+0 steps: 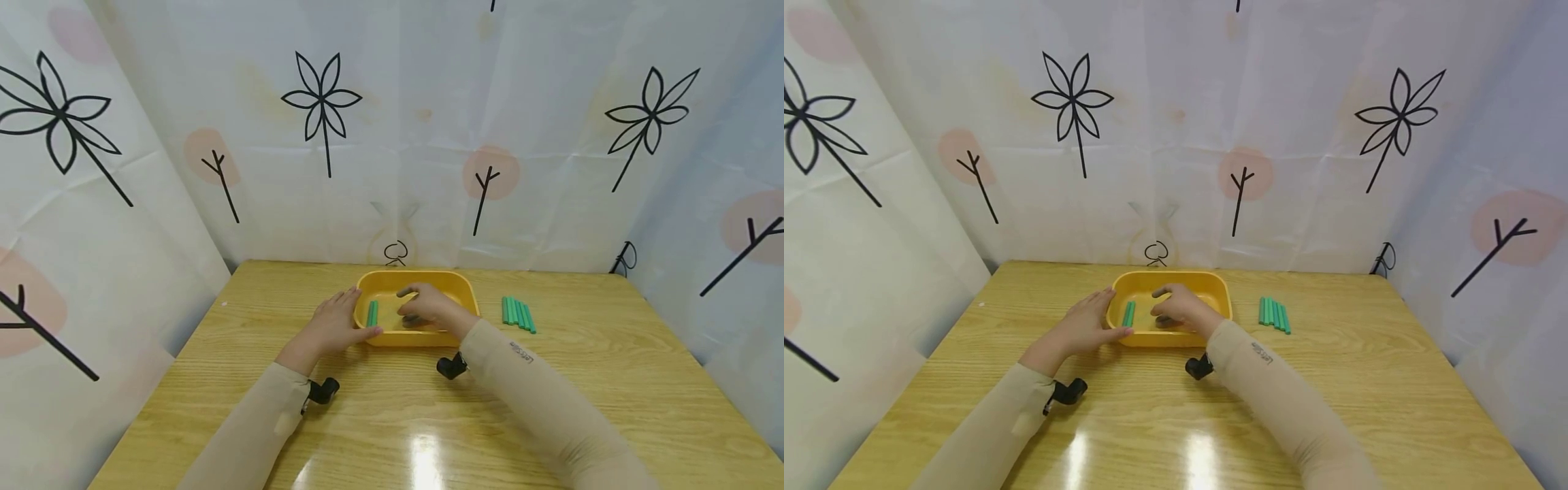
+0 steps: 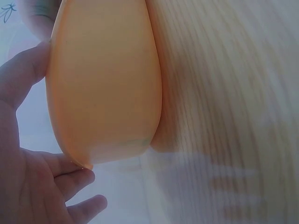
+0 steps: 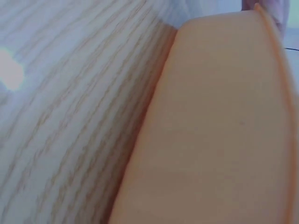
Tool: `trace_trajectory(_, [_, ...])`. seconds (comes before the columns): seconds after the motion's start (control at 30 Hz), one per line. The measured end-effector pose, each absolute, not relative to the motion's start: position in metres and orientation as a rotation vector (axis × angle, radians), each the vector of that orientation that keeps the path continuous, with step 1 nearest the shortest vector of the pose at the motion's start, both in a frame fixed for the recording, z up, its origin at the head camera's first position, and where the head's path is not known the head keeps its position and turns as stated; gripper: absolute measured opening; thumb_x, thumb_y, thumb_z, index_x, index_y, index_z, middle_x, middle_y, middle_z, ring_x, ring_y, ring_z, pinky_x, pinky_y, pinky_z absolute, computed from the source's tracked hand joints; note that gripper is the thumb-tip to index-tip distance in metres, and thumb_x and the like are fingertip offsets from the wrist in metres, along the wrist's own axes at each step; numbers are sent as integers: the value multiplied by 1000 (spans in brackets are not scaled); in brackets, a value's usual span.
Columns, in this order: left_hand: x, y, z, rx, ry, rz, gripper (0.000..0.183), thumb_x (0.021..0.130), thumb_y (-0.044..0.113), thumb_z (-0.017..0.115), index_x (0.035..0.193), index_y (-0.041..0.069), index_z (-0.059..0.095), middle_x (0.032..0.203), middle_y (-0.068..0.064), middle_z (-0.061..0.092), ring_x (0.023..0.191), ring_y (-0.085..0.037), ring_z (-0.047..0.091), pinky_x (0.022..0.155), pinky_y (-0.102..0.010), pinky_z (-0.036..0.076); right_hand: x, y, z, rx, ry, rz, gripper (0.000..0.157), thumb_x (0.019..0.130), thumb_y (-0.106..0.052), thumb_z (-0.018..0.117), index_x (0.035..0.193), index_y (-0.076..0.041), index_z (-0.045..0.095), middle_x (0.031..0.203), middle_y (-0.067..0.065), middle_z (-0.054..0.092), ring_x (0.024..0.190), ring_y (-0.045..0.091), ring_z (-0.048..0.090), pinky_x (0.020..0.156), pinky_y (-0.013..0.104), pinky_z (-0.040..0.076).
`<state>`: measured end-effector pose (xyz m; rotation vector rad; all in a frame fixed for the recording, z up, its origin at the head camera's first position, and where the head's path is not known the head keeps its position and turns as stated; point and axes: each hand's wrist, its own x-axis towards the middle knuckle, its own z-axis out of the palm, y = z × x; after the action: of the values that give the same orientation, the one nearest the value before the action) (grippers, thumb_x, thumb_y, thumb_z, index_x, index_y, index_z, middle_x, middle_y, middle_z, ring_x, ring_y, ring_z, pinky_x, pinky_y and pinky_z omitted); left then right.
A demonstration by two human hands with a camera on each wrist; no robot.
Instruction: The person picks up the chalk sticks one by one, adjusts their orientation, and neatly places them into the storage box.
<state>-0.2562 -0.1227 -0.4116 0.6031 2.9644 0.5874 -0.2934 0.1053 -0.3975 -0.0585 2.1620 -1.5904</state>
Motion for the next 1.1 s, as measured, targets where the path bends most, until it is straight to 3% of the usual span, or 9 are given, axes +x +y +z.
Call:
trace_trajectory(0.57, [-256, -123, -412, 598, 2959, 583, 103, 90, 69, 58, 159, 1, 22, 164, -19, 21, 148, -42, 21, 117, -61, 16, -275, 127, -370, -215, 2166, -1574, 49, 95, 0, 63, 140, 8, 47, 100, 16, 60, 76, 21, 62, 89, 49, 56])
trace_trajectory(0.87, [-257, -124, -414, 595, 2952, 588, 105, 89, 71, 58, 160, 3, 20, 165, -17, 18, 149, -40, 19, 118, -60, 14, -267, 147, -349, -262, 2183, -1549, 45, 97, -1, 62, 139, 5, 48, 102, 16, 59, 79, 23, 64, 80, 40, 59])
trace_trajectory(1.1, [-257, -124, -414, 605, 2953, 587, 105, 89, 71, 57, 159, 2, 20, 164, -18, 19, 149, -40, 19, 118, -60, 14, -263, 167, -330, -305, 2199, -1537, 45, 98, -2, 61, 140, 4, 45, 104, 18, 57, 82, 25, 63, 83, 41, 58])
